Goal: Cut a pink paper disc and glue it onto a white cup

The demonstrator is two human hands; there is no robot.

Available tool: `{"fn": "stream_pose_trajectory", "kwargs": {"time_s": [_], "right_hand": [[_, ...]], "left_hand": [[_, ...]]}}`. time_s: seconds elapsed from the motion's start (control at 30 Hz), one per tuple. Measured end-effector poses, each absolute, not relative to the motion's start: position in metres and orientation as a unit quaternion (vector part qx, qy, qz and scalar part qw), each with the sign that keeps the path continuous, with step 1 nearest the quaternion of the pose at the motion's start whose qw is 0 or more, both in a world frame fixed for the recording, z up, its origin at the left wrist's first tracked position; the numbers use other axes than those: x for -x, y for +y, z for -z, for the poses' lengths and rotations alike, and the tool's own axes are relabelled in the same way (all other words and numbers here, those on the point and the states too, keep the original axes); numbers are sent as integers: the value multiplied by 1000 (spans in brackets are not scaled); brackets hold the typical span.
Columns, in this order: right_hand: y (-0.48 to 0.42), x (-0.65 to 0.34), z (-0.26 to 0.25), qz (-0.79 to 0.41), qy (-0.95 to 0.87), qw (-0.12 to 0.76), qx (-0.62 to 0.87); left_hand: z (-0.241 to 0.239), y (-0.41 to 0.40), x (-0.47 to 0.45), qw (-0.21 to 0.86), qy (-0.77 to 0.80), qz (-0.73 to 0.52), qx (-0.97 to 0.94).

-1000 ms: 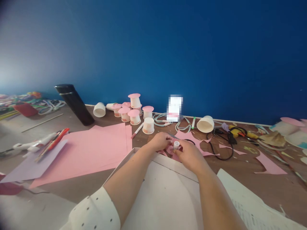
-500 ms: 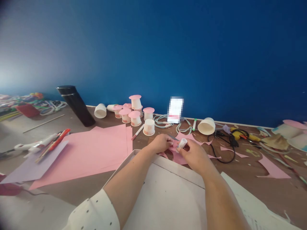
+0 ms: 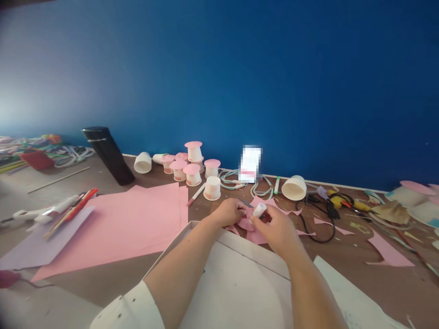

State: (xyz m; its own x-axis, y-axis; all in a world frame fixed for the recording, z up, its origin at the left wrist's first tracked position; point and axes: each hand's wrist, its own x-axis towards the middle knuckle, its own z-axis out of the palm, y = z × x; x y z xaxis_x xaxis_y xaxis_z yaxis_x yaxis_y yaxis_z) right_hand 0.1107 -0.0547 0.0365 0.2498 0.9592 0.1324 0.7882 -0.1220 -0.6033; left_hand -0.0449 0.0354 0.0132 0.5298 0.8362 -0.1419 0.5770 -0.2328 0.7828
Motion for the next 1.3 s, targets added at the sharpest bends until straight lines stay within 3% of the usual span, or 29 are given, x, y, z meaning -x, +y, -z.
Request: {"fn": "stream_pose_trajectory", "kwargs": {"time_s": [0.13, 0.37, 0.63, 0.77, 1.0, 1.3], "right_hand": [[-51, -108, -26, -175, -633, 251, 711], [-53, -105, -31, -180, -669, 220, 687], [-56, -109, -34, -180, -678, 177, 691], [-56, -115, -37, -183, -642, 214, 713], [-56, -120, -42, -120, -548, 354, 748], [-43, -106, -15, -114, -636, 249, 721]], "left_hand": [[-13, 37, 45, 382, 444, -157, -795], [-17, 33, 46, 445, 462, -129, -756], [-19, 35, 44, 370, 447, -129, -804], [-14, 36, 43, 363, 442, -159, -805], [-14, 34, 44, 427, 457, -143, -767], [-14, 36, 45, 417, 446, -153, -777]]}}
